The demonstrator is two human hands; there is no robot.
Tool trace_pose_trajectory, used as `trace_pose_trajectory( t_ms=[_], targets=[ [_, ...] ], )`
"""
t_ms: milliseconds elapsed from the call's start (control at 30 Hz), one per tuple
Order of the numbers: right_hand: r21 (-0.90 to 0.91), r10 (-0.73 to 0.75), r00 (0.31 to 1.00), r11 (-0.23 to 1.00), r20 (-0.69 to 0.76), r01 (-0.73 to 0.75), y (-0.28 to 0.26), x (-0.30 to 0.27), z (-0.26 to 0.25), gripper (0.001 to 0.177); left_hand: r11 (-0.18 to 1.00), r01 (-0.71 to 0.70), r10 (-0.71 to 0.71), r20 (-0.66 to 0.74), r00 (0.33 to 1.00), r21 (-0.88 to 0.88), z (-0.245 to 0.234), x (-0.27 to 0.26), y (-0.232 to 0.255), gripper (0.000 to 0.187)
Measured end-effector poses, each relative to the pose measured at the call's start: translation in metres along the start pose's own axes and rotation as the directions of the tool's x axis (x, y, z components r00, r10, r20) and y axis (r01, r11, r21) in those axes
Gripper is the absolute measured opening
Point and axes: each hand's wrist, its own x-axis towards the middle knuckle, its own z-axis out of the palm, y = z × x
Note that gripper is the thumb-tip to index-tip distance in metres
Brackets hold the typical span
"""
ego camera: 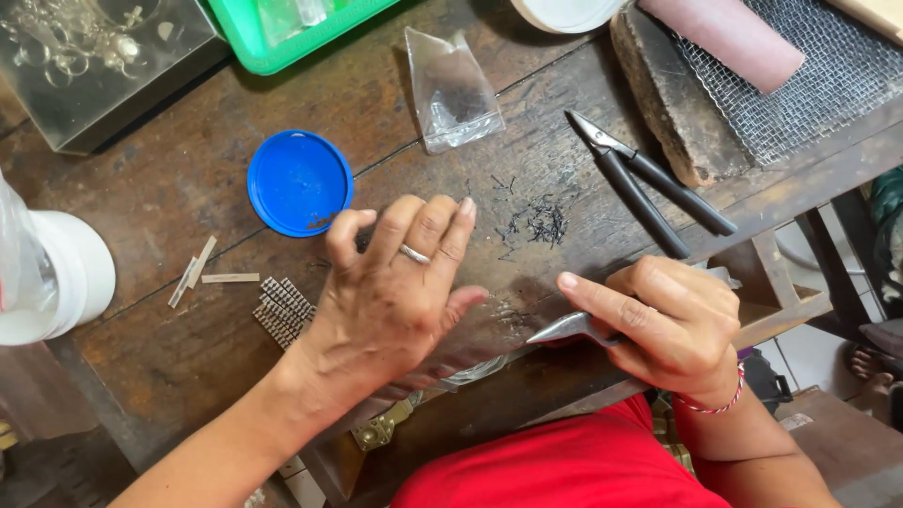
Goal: Using needle-nose pliers to remove or place small metal components on an intricate jewelry piece at a workbench.
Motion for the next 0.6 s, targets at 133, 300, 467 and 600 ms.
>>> trace_pose_trajectory(
  t_ms=[133,300,467,600],
  targets=[
    [0.004,-0.004,1.0,1.0,0.028,0.004,0.001,0.0,-0.001,0.024,0.982,-0.061,0.066,0.023,0.998,-0.18,-0.009,0.011,0.0,0.066],
    [0.044,-0.003,1.0,0.999,0.016,0.002,0.0,0.001,-0.002,0.024,0.995,0.099,-0.097,-0.064,0.993,0.017,-0.008,0.026,-0.014,0.07],
    [0.042,-0.009,1.0,0.999,0.014,0.008,0.0,0.003,-0.002,0.025,0.997,-0.037,0.029,-0.102,0.994,-0.074,-0.006,0.029,-0.009,0.056],
    [0.044,-0.009,1.0,0.999,0.015,0.009,0.0,0.003,-0.002,0.025,0.969,-0.205,0.187,-0.127,0.974,-0.14,-0.006,0.03,-0.009,0.043]
  ],
)
